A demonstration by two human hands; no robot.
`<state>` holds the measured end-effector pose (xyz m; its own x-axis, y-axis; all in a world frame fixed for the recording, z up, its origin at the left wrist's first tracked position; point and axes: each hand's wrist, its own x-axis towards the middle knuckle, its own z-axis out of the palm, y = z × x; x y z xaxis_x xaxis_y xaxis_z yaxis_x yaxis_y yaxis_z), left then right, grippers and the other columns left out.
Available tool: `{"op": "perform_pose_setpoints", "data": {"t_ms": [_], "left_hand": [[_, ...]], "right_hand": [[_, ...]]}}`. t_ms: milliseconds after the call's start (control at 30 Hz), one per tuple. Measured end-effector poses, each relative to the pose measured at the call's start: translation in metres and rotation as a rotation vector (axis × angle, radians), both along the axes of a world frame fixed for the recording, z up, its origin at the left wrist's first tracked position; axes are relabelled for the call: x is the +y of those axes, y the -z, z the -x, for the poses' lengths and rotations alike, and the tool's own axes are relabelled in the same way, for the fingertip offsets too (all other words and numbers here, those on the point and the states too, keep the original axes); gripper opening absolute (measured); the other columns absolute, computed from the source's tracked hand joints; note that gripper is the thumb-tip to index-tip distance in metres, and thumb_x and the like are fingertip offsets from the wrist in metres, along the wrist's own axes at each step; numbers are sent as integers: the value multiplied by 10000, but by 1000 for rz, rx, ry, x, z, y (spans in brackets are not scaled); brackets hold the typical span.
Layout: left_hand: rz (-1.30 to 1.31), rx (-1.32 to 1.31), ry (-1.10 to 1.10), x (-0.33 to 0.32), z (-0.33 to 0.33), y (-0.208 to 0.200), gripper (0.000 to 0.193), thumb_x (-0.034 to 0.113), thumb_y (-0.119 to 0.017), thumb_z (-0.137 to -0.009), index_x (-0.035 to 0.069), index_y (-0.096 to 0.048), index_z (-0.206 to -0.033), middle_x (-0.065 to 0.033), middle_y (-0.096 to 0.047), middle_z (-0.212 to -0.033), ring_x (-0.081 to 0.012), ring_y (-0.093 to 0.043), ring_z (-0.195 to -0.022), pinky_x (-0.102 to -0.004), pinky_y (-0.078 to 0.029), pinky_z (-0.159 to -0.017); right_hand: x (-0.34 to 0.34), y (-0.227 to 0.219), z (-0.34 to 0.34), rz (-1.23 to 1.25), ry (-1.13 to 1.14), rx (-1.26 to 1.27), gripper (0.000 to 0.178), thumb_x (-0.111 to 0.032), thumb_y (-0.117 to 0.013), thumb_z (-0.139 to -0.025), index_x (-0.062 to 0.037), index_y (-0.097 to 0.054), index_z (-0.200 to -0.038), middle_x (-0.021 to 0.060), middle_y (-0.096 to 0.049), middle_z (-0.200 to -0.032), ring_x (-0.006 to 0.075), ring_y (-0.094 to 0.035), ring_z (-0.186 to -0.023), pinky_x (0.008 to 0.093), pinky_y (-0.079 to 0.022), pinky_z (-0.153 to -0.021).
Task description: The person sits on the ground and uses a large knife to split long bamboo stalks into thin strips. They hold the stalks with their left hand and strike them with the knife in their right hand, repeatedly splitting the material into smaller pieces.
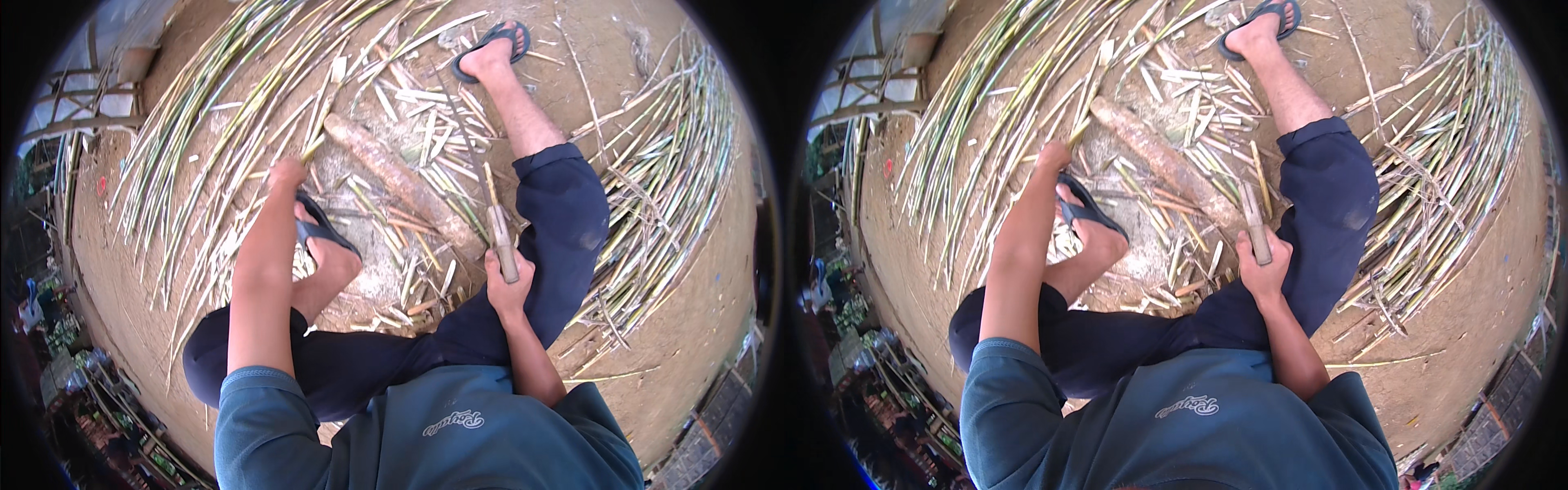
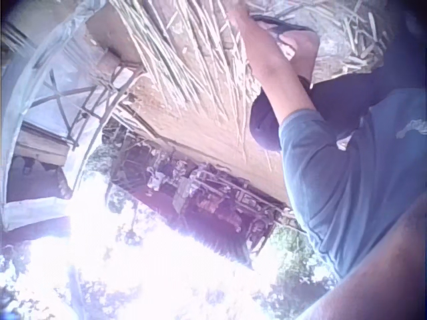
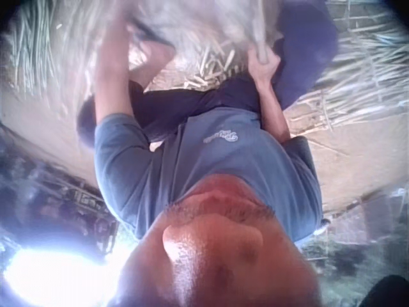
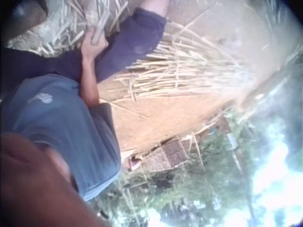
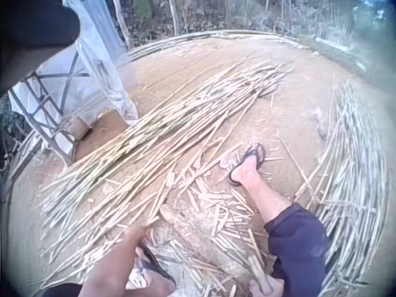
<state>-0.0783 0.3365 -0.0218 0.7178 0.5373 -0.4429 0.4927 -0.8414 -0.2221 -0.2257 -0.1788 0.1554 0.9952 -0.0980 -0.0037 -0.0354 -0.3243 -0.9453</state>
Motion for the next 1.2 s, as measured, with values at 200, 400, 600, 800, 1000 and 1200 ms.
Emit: {"op": "perform_pose_setpoints", "data": {"t_ms": [200, 400, 600, 800, 1000, 1200], "left_hand": [[245, -292, 13, -41, -76, -26, 332, 249, -581, -831, 81, -742, -1068, -216, -698, -1085, -355, -676, -1033, -428, -515, -928], [467, -145, 54, -44, -122, 17, 410, 264, -577, -824, 3, -694, -1118, -250, -690, -1069, -355, -674, -1028, -433, -511, -877], [460, -605, -401, 8, -139, 7, 295, 211, -516, -887, -42, -664, -922, -221, -657, -989, -272, -663, -806, -408, -521, -671], [719, -210, -94, 22, -127, -53, 275, 296, -579, -881, 31, -611, -949, -57, -572, -781, -162, -550, -607, -334, -481, -532], [596, -148, 103, -13, -91, -11, 421, 350, -680, -788, -6, -724, -1007, -182, -720, -934, -276, -678, -875, -391, -520, -814], [399, -214, 306, -20, -69, 17, 483, 410, -609, -868, 46, -648, -1183, -267, -675, -1085, -422, -648, -1037, -458, -502, -941]], "right_hand": [[-15, 7, 3, 108, 31, 62, 161, -83, -679, -814, 1, -578, -721, 72, -479, -511, 132, -482, -436, 314, -400, -463], [-5, 3, -7, 48, 32, 85, 130, -91, -665, -826, -6, -616, -740, 53, -482, -510, 102, -481, -440, 293, -400, -463], [2, -7, -11, 1, 43, 87, 129, -102, -661, -820, -4, -616, -750, 36, -453, -504, 79, -471, -446, 288, -403, -466], [8, -3, -6, 0, 65, 80, 139, -107, -656, -829, 11, -617, -767, 46, -475, -526, 70, -440, -482, 295, -390, -476], [-3, 4, 11, 48, 53, 35, 152, -100, -670, -827, 7, -599, -747, 42, -458, -516, 75, -413, -470, 303, -372, -468], [0, 9, 6, 79, 65, 68, 199, -101, -669, -835, 5, -555, -711, 30, -431, -510, 71, -394, -470, 302, -357, -462]]}}
